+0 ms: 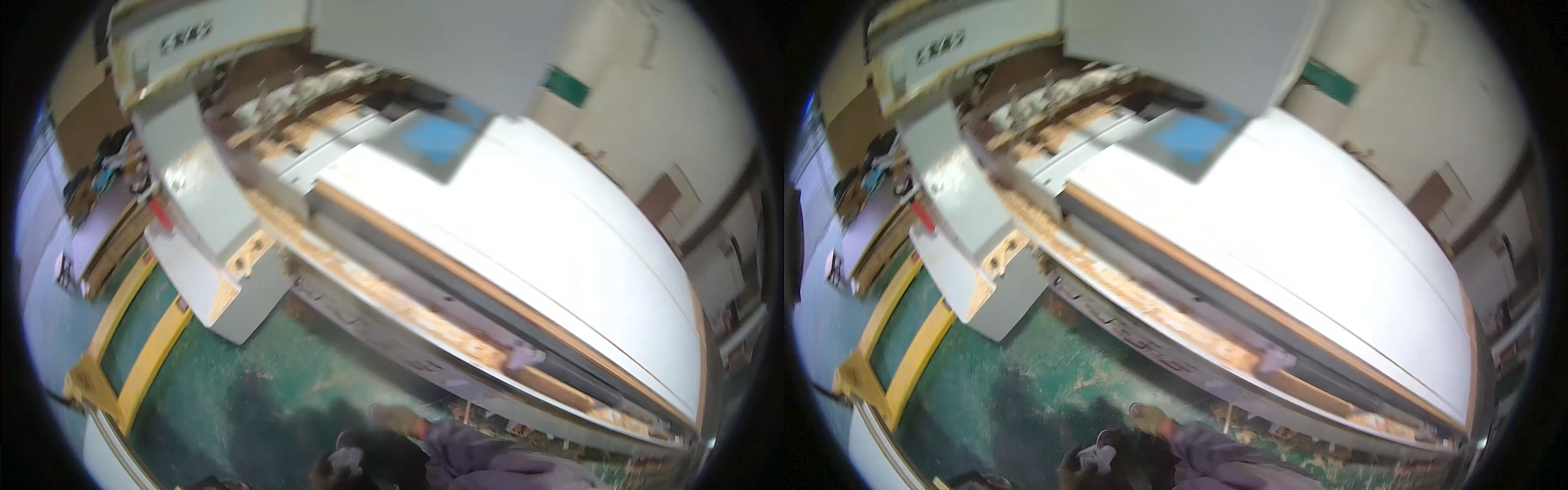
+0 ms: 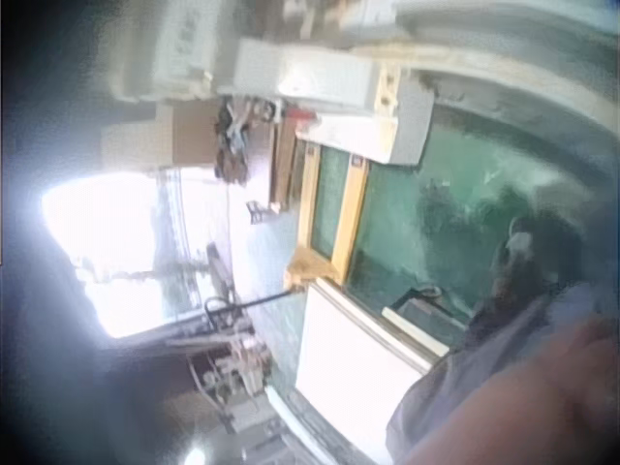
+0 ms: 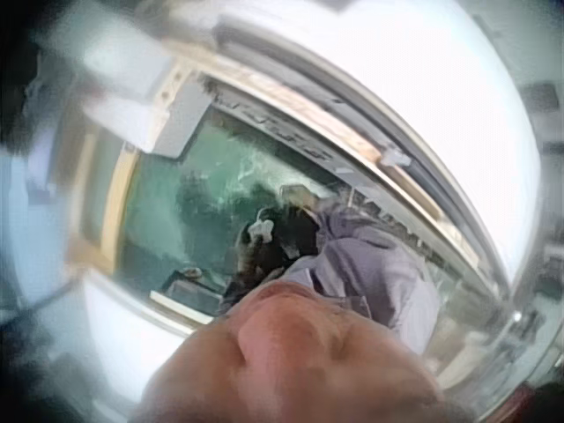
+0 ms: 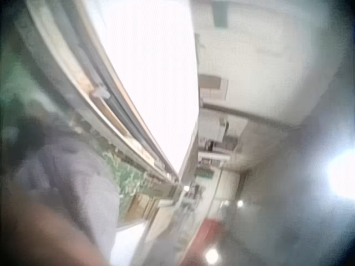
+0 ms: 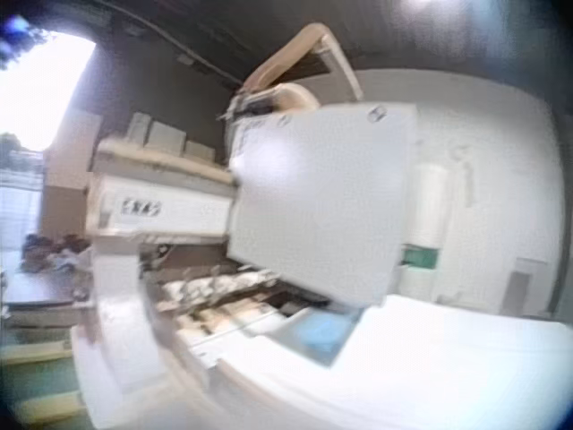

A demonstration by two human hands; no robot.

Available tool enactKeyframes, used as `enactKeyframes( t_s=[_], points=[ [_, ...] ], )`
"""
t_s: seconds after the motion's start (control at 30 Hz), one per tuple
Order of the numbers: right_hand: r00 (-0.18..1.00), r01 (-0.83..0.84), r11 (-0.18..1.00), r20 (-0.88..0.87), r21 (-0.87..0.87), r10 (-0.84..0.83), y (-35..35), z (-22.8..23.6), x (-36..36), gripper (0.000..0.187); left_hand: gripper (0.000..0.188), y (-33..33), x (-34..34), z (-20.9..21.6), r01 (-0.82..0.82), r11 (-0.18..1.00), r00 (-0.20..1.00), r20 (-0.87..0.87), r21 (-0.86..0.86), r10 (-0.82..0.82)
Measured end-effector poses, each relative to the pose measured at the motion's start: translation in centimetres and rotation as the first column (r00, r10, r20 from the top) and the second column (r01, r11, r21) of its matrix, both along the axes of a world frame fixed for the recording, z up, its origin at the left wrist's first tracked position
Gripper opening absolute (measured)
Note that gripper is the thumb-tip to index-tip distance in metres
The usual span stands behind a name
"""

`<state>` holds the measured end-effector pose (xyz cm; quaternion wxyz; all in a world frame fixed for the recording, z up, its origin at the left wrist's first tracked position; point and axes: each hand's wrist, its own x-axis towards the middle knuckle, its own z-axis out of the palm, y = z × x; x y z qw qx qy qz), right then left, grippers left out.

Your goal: The person handles white rectangular panels and small white components in a workshop. They place panels on a conveyor, wipe surfaces, and position components along panel edges. The person moves between the conveyor and a workbench, handling multiple panels and components.

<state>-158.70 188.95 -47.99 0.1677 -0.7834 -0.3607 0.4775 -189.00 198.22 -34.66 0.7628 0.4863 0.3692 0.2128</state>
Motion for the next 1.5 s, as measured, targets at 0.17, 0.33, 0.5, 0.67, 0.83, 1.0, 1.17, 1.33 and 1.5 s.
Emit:
enactKeyframes(
  t_s=[0.17,0.33,0.5,0.67,0.83,1.0,1.17,1.33,1.5],
  points=[
    [0.934,0.357,0.932,0.031,-0.067,-0.356,-26.5,15.7,0.8,0.044,0.073,1.2,6.6,4.9,0.533,0.688,0.842,-0.389,0.493,-0.374],
    [0.382,0.711,0.308,0.02,0.632,-0.924,-41.0,27.9,-0.8,0.04,0.093,-5.0,15.8,18.9,0.36,0.5,0.836,-0.035,0.788,-0.548],
    [0.23,0.63,0.116,-0.041,0.768,-0.972,-47.4,36.4,-7.9,0.04,0.097,-19.7,23.2,32.1,0.435,0.678,0.594,0.376,0.593,-0.711],
    [0.276,0.4,0.054,-0.064,0.915,-0.959,-56.5,47.1,-9.9,0.046,0.1,-37.0,28.1,39.4,0.545,0.639,0.321,0.569,0.543,-0.757],
    [0.125,0.031,0.321,0.315,0.947,-0.941,-64.6,57.1,-8.2,0.062,0.101,-50.2,31.1,42.6,0.711,0.43,0.066,0.555,0.557,-0.829],
    [0.034,-0.041,0.563,0.565,0.825,-0.825,-73.6,59.3,-2.5,0.071,0.1,-61.5,36.6,41.9,0.807,0.196,-0.117,0.476,0.557,-0.871],
    [0.09,0.026,0.538,0.535,0.842,-0.84,-83.5,57.2,2.9,0.049,0.096,-71.9,44.0,39.2,0.815,0.007,-0.236,0.342,0.579,-0.91],
    [0.017,0.217,0.489,0.498,0.845,-0.867,-92.3,56.0,7.3,0.031,0.088,-82.4,50.8,39.5,0.796,-0.153,-0.37,0.271,0.585,-0.889],
    [0.008,0.254,0.397,0.409,0.882,-0.913,-99.7,54.1,11.9,0.011,0.076,-88.4,56.0,41.2,0.709,-0.313,-0.419,0.02,0.631,-0.908]
  ],
)
